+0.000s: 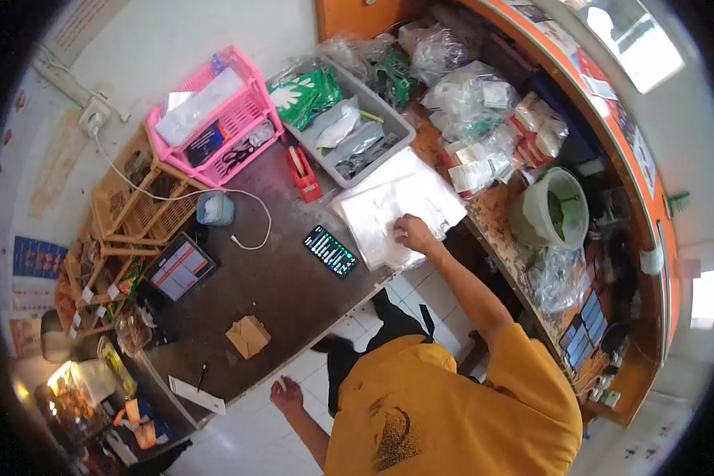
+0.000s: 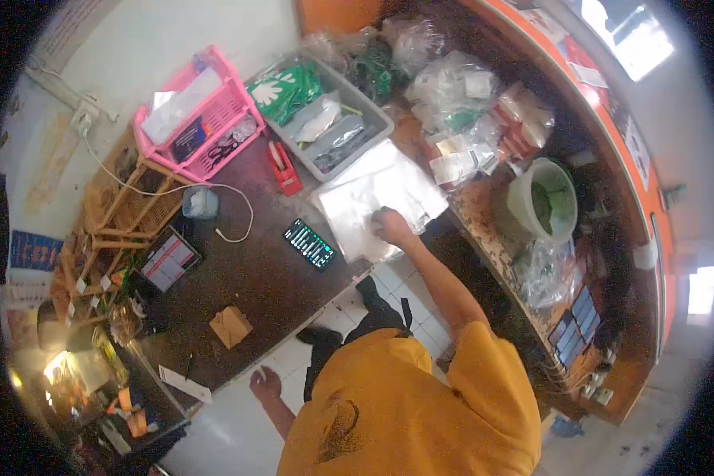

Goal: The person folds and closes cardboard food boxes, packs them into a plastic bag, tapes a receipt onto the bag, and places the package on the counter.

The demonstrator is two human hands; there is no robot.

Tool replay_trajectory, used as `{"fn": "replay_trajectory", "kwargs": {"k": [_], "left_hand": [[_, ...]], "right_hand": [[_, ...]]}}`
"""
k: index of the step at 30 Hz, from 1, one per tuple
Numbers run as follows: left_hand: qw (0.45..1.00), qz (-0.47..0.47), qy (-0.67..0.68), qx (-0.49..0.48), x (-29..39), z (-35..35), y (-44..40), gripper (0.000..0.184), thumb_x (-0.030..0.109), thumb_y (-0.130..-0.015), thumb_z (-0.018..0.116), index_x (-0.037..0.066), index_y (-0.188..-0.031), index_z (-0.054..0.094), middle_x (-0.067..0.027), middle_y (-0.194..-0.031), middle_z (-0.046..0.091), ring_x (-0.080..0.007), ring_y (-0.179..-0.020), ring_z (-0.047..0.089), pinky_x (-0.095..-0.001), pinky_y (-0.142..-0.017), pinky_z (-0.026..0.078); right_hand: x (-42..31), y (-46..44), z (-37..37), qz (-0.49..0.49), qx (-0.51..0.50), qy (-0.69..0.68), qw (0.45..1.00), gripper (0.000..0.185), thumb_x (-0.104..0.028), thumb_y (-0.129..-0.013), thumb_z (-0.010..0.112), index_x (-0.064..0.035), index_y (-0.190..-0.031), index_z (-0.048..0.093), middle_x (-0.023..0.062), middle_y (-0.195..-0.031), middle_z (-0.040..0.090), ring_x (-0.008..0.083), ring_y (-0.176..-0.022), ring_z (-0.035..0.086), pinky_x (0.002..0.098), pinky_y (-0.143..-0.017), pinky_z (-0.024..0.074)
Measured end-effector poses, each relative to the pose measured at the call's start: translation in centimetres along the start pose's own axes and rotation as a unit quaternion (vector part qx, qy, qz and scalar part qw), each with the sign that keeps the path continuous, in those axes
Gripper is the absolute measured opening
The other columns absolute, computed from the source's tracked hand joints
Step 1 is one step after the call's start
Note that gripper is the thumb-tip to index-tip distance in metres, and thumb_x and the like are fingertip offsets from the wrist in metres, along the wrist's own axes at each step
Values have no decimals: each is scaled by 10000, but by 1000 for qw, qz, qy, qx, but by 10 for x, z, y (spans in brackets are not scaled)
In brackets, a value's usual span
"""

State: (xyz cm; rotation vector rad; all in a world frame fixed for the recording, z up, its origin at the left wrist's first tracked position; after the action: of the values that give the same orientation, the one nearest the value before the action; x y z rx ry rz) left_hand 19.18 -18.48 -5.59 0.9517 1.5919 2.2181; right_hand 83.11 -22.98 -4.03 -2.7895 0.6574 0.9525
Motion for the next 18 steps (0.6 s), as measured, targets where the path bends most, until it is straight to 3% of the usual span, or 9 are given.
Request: {"fn": "replay_trajectory", "kwargs": {"k": [1, 2, 4, 7, 10, 11, 15, 17, 18], "left_hand": [[999, -26, -6, -34, -19, 10, 15, 141, 234, -882, 635, 143, -968, 570, -64, -993, 662, -232, -842, 625, -383, -690, 501], [996, 27, -66, -60, -33, 21, 34, 456, 299, -940, 587, 39, -1310, 530, -146, -1233, 608, -291, -1071, 599, -403, -879, 500], [980, 108, -159, -54, -60, 66, 103, 313, 337, -925, 615, 124, -1154, 616, -62, -1122, 639, -221, -936, 601, -378, -790, 486], [945, 141, -269, -118, -85, 84, 119, 372, 387, -931, 603, 130, -1199, 617, -61, -1116, 638, -215, -950, 599, -374, -830, 479], [911, 132, -360, -148, -117, 128, 135, 284, 324, -961, 609, 114, -1151, 631, -52, -1055, 659, -195, -941, 635, -343, -763, 498], [898, 128, -386, -166, -130, 147, 140, 239, 289, -973, 608, 108, -1123, 649, -43, -1016, 679, -178, -921, 650, -332, -741, 506], [754, 98, -559, -332, -201, 223, 149, 314, 302, -980, 611, 81, -1197, 660, -43, -1054, 709, -172, -966, 659, -302, -796, 520], [621, 134, -632, -444, -252, 245, 120, 462, 325, -948, 645, 78, -1333, 582, -105, -1196, 666, -238, -1070, 635, -386, -895, 504], [525, 287, -644, -477, -278, 259, 121, 523, 323, -935, 652, 84, -1384, 531, -131, -1312, 595, -278, -1180, 577, -409, -956, 484]], "right_hand": [[2, -8, -1, -8, -14, -12, 1000, 215, -80, -674, 713, -58, -887, 694, 171, -873, 660, 363, -855, 644, 436, -793, 523], [4, -17, -1, -17, -28, -23, 999, 235, -98, -650, 728, -68, -879, 687, 170, -867, 653, 367, -863, 638, 440, -805, 518], [14, -25, 3, -33, -41, -7, 999, 209, -140, -676, 722, -88, -873, 675, 133, -877, 645, 359, -890, 627, 433, -795, 516], [26, -25, 0, -50, -47, 9, 998, 153, -163, -733, 698, -91, -866, 677, 113, -906, 649, 359, -912, 622, 440, -785, 516], [8, -14, -24, -147, -48, -2, 988, 206, -104, -720, 725, -69, -903, 638, 131, -860, 624, 357, -863, 616, 434, -792, 510], [22, -10, -11, -110, -13, -27, 994, 191, -34, -713, 665, -47, -899, 625, 158, -848, 623, 381, -872, 604, 452, -803, 496], [72, -37, -2, -63, 29, 29, 997, 217, 70, -687, 546, -10, -879, 608, 201, -833, 617, 415, -880, 591, 476, -797, 482], [74, -51, -27, -64, 89, 31, 993, 217, 75, -698, 538, -11, -886, 605, 202, -822, 631, 423, -841, 608, 491, -751, 483], [70, -56, -42, -47, 92, 34, 994, 236, 91, -695, 533, -9, -899, 596, 199, -814, 637, 422, -824, 619, 496, -734, 484]]}}
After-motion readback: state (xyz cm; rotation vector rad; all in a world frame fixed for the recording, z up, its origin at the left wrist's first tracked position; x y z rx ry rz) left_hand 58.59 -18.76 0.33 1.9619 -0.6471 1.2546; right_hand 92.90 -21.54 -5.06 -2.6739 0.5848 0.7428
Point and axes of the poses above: each hand's wrist, its own y-axis away from the middle knuckle, its own z-axis out of the palm, x = y × z, the point moved 1 cm from there along -y, towards the middle knuckle
